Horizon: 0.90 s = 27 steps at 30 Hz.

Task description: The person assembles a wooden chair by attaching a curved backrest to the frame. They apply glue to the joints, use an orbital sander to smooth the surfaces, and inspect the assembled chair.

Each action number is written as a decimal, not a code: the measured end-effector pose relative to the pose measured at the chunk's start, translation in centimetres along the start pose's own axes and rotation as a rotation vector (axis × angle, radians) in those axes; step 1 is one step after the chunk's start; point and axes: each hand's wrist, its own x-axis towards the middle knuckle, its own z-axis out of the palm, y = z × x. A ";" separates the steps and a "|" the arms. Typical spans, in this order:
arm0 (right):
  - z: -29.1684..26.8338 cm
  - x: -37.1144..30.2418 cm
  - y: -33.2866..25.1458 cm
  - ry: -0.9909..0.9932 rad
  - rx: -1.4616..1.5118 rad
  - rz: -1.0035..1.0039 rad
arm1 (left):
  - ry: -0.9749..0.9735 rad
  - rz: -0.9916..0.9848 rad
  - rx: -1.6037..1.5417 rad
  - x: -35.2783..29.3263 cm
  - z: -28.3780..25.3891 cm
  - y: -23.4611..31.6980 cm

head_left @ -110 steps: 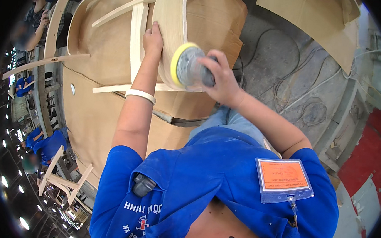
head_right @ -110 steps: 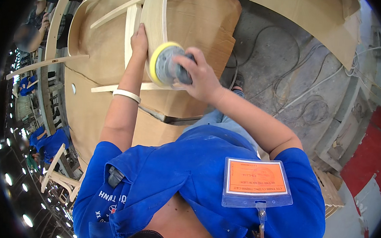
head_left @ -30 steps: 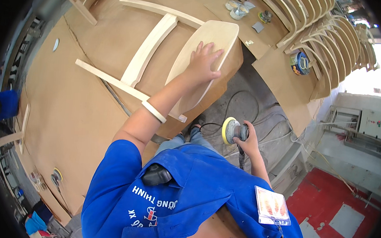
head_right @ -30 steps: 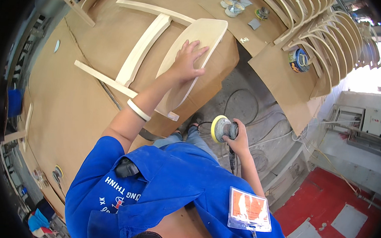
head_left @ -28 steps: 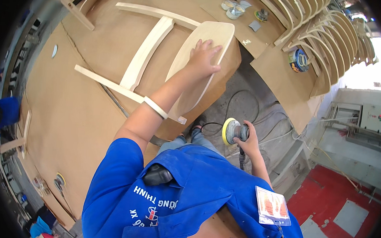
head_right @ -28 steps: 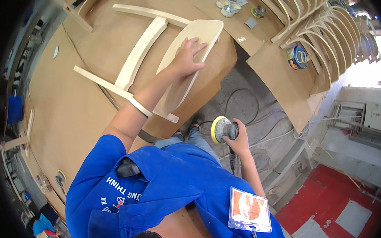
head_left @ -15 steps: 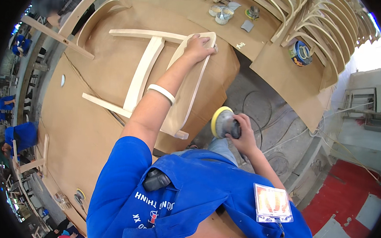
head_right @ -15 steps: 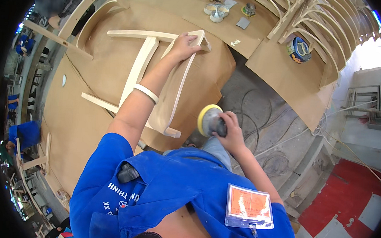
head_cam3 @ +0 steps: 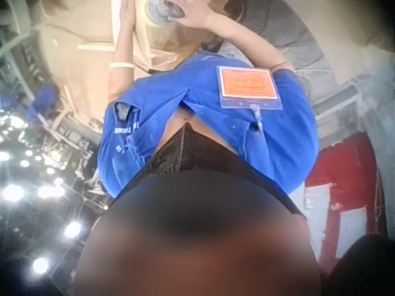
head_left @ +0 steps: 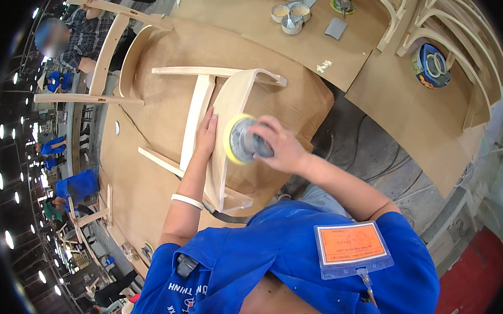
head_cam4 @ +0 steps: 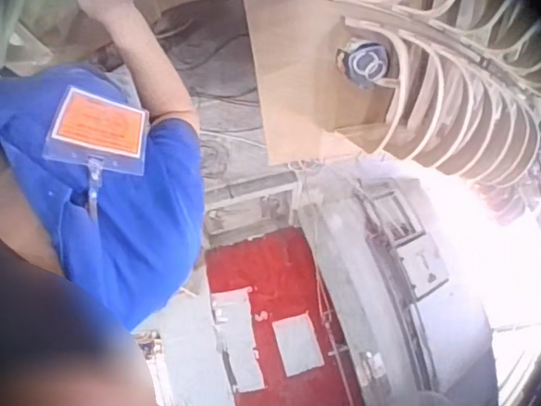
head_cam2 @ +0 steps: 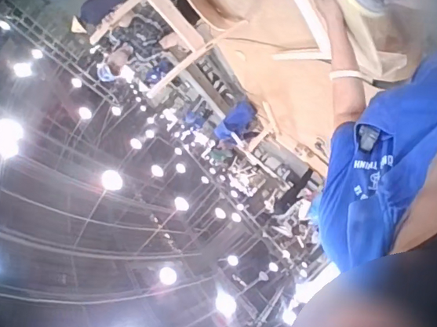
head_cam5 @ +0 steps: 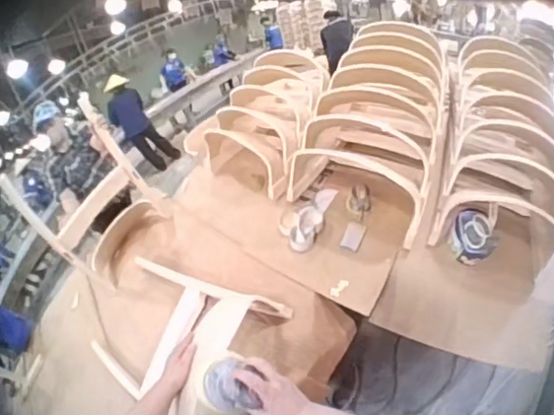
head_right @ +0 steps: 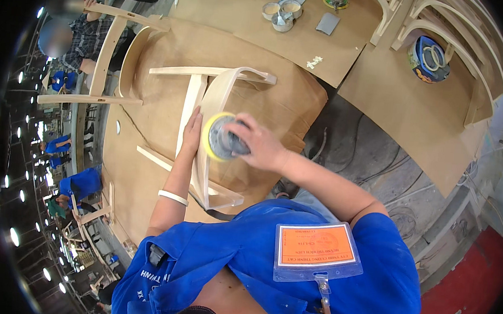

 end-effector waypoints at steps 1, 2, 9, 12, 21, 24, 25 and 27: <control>-1.2 0.8 1.1 -0.034 0.017 0.047 | 0.001 -0.001 -0.021 0.0 0.1 0.3; -2.1 1.6 2.1 -0.017 0.041 0.073 | 0.011 -0.005 -0.052 0.0 0.1 0.6; -5.3 7.4 10.3 0.010 0.236 0.234 | 0.046 -0.005 -0.006 -0.5 0.2 0.8; -5.8 9.0 13.3 -0.060 0.410 0.456 | 0.068 -0.051 0.077 -0.3 0.2 1.2; -7.2 2.4 19.5 -0.018 0.057 0.586 | 0.108 0.121 0.485 -11.6 0.9 5.0; -9.8 -2.9 20.9 -0.174 0.071 0.703 | 0.213 0.156 0.546 -17.8 1.3 4.0; -10.6 -4.3 21.2 -0.251 0.005 0.732 | 0.247 0.104 0.550 -18.7 1.3 3.3; -12.1 -6.8 21.1 -0.343 -0.171 0.633 | 0.357 0.098 0.543 -19.7 1.6 1.8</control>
